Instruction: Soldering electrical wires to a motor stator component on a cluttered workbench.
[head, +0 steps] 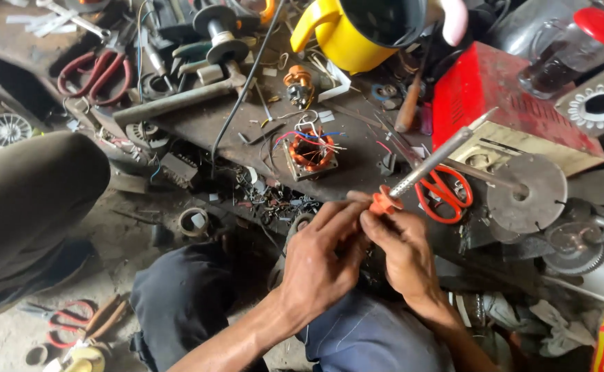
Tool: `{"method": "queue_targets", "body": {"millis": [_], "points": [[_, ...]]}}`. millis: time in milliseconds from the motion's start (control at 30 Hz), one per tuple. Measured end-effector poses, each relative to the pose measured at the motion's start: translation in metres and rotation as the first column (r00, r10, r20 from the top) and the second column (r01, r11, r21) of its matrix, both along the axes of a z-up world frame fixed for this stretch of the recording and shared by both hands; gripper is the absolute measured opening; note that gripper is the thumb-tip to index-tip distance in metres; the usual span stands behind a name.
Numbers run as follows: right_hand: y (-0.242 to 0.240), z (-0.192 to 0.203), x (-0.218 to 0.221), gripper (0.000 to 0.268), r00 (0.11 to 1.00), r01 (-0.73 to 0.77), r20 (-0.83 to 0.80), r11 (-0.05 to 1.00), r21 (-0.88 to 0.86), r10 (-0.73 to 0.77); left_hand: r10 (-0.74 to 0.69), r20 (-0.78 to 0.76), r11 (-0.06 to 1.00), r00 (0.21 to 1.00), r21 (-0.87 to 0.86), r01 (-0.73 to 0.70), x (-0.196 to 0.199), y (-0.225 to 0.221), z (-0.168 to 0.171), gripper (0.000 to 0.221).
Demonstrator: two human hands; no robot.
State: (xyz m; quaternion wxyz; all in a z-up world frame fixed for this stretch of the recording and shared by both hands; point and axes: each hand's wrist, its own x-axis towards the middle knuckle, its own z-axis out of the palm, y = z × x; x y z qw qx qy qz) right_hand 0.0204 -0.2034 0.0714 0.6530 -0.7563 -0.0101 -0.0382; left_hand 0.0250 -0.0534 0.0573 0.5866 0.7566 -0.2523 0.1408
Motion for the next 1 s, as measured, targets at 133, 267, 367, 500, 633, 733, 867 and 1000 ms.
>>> {"method": "queue_targets", "body": {"millis": [133,267,367,500,633,733,867,1000], "points": [[-0.013,-0.007,0.009,0.031,0.999,-0.017,0.033,0.987,-0.162,0.023,-0.122,-0.623,0.874,0.772,-0.436,-0.214,0.001,0.008,-0.022,0.023],[-0.046,-0.020,0.015,0.027,0.998,-0.058,-0.001,0.963,-0.264,0.060,-0.025,-0.466,0.988,0.885,-0.144,-0.047,0.019,0.051,-0.039,0.072],[-0.068,-0.031,0.023,0.030,0.989,0.126,-0.045,0.952,-0.277,-0.144,-0.539,-0.754,0.604,0.375,-0.656,-0.452,0.028,0.055,-0.024,0.021],[-0.082,-0.018,0.020,0.031,0.986,0.164,0.073,0.883,-0.440,-0.147,-0.358,-0.763,0.790,0.538,-0.555,-0.261,0.038,0.050,0.002,0.017],[-0.070,-0.030,0.012,0.036,0.995,-0.046,-0.089,0.999,-0.011,0.045,-0.129,-0.231,0.978,0.964,-0.189,0.085,0.050,0.032,-0.009,0.015],[-0.054,-0.031,0.010,0.033,0.970,-0.067,-0.242,0.961,-0.267,0.001,-0.139,-0.059,0.974,0.989,-0.190,0.125,0.043,0.014,-0.020,0.023],[-0.050,-0.040,0.018,0.031,0.959,-0.221,-0.207,0.967,-0.124,0.192,-0.138,-0.091,0.976,0.986,-0.184,0.119,0.046,0.014,-0.027,0.016],[-0.048,-0.033,0.026,0.020,0.962,-0.201,-0.210,0.973,-0.115,0.174,-0.192,-0.136,0.975,0.972,-0.138,0.173,0.050,0.015,-0.031,0.015]]}}
